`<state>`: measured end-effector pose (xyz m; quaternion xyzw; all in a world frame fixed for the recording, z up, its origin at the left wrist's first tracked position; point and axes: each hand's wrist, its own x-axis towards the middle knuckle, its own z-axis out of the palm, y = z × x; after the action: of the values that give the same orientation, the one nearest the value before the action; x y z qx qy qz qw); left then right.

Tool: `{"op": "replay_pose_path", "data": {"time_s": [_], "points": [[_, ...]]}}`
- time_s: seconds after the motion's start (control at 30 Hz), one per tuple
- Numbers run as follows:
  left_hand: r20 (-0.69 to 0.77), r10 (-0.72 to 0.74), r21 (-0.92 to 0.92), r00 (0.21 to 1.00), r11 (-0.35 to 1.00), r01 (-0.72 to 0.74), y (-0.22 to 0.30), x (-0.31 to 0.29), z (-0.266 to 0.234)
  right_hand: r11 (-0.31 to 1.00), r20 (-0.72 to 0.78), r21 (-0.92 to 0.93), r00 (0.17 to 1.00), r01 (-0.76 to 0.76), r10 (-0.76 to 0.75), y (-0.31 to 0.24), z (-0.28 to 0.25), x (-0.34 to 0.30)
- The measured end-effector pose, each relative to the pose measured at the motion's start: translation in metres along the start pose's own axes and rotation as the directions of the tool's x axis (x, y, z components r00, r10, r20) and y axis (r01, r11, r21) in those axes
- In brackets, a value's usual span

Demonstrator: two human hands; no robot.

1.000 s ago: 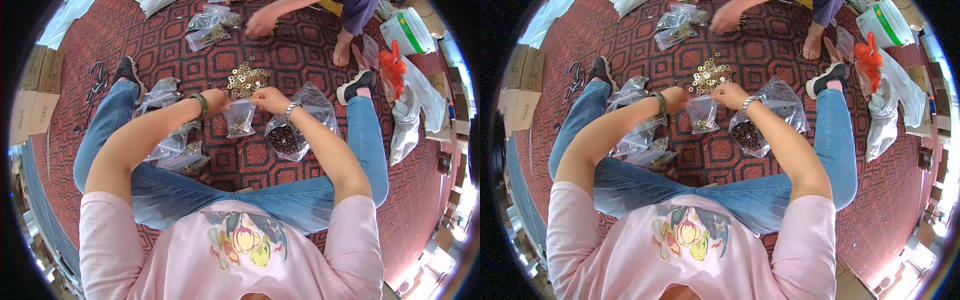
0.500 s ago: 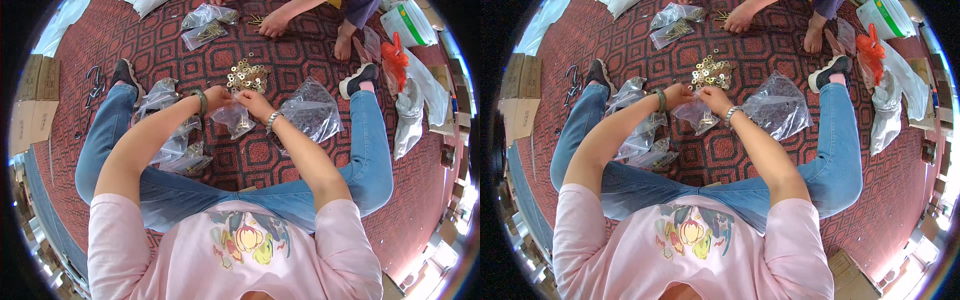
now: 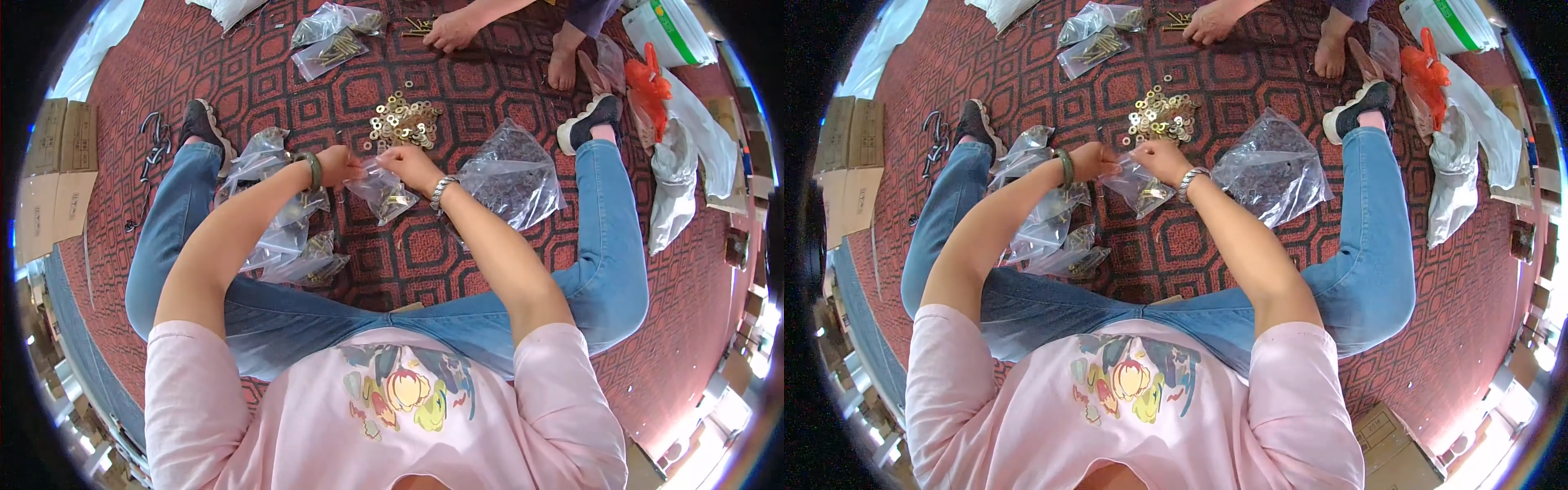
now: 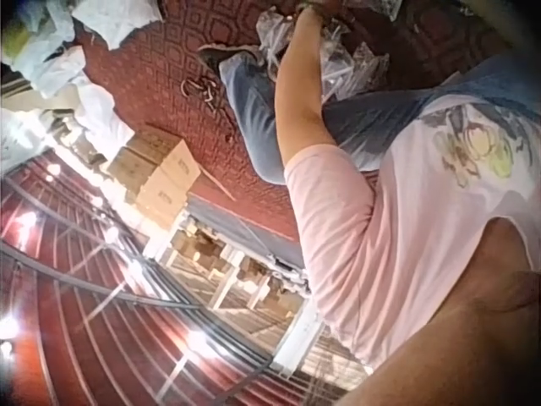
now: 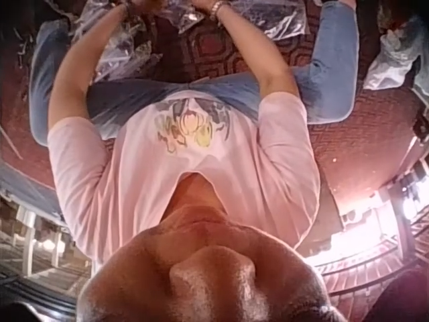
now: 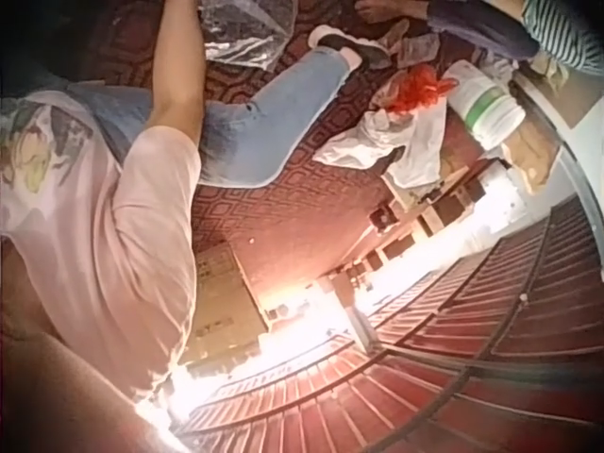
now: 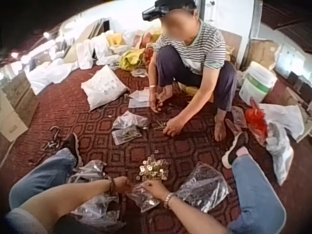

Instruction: Sorting and packaging small gold-colored decorative metal pieces into individual plastic bags.

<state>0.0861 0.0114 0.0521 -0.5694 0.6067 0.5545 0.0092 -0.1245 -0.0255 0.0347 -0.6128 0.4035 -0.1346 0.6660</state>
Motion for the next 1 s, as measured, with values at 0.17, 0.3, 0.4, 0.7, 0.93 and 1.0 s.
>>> {"op": "replay_pose_path", "data": {"time_s": [0.17, 0.3, 0.4, 0.7, 0.93, 1.0], "points": [[-0.024, -0.106, -0.192, 0.994, 0.976, 0.099, 0.001, 0.002, 0.004, 0.957, -0.058, -0.278, 0.993, 0.081, -0.100, 0.008, 0.000, 0.009], [0.124, 0.019, -0.293, 0.992, 0.956, 0.018, -0.006, -0.007, -0.004, 0.964, -0.130, -0.257, 0.987, 0.063, -0.099, 0.008, 0.003, 0.009], [-0.045, 0.114, -0.016, 0.992, 0.993, -0.115, 0.035, -0.012, -0.004, 0.998, -0.109, 0.066, 0.994, -0.008, 0.015, 0.008, -0.012, 0.005], [-0.254, 0.134, 0.153, 0.958, 0.984, -0.097, 0.057, -0.040, -0.016, 0.848, -0.305, -0.304, 0.799, 0.433, -0.518, -0.107, -0.004, -0.004], [-0.303, 0.242, 0.266, 0.922, 0.950, -0.162, 0.044, -0.041, -0.024, 0.737, 0.028, -0.650, 0.974, 0.188, -0.223, -0.125, -0.031, -0.016], [-0.344, 0.170, 0.322, 0.923, 0.945, -0.054, 0.062, -0.043, -0.012, 0.954, 0.045, -0.245, 0.981, -0.172, 0.189, -0.097, -0.017, -0.025]]}}
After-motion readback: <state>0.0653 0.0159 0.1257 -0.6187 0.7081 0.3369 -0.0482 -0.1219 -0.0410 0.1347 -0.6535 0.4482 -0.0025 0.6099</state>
